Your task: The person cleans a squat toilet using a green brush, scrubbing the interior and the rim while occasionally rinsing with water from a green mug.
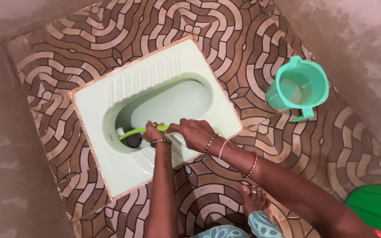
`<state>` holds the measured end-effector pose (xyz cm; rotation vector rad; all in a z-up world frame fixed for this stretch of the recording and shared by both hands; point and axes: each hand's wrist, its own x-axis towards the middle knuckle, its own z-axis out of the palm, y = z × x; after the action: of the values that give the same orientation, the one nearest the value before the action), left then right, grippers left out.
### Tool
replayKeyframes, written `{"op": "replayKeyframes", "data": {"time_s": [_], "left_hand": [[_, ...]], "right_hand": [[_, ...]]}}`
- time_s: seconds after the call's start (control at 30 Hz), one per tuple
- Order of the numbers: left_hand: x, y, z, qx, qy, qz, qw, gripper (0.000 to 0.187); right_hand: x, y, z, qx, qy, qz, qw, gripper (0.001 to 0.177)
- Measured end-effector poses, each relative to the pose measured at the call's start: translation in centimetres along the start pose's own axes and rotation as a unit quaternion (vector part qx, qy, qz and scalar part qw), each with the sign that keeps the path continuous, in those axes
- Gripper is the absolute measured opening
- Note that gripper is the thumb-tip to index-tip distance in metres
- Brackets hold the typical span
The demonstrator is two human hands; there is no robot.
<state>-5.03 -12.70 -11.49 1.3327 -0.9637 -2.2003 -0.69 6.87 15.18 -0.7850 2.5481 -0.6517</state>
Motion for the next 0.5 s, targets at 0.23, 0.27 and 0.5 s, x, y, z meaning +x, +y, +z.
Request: {"op": "replayKeyframes", "data": {"time_s": [0.23,0.27,0.5], "left_hand": [[3.1,1.9,2.3,0.033,-0.062,-0.039,0.997,0.036],[4.0,1.5,3.0,0.039,-0.065,-0.044,0.996,0.036],[0.4,-5.3,9.7,0.035,-0.212,-0.031,0.976,0.021]], "right_hand": [[2.3,0.1,-0.3,0.034,0.002,-0.031,0.999,0.035],[2.7,-0.2,-0.3,0.031,0.021,-0.007,0.999,0.034],[-1.9,2.2,-3.3,0.094,0.147,0.115,0.978,0.03]]}}
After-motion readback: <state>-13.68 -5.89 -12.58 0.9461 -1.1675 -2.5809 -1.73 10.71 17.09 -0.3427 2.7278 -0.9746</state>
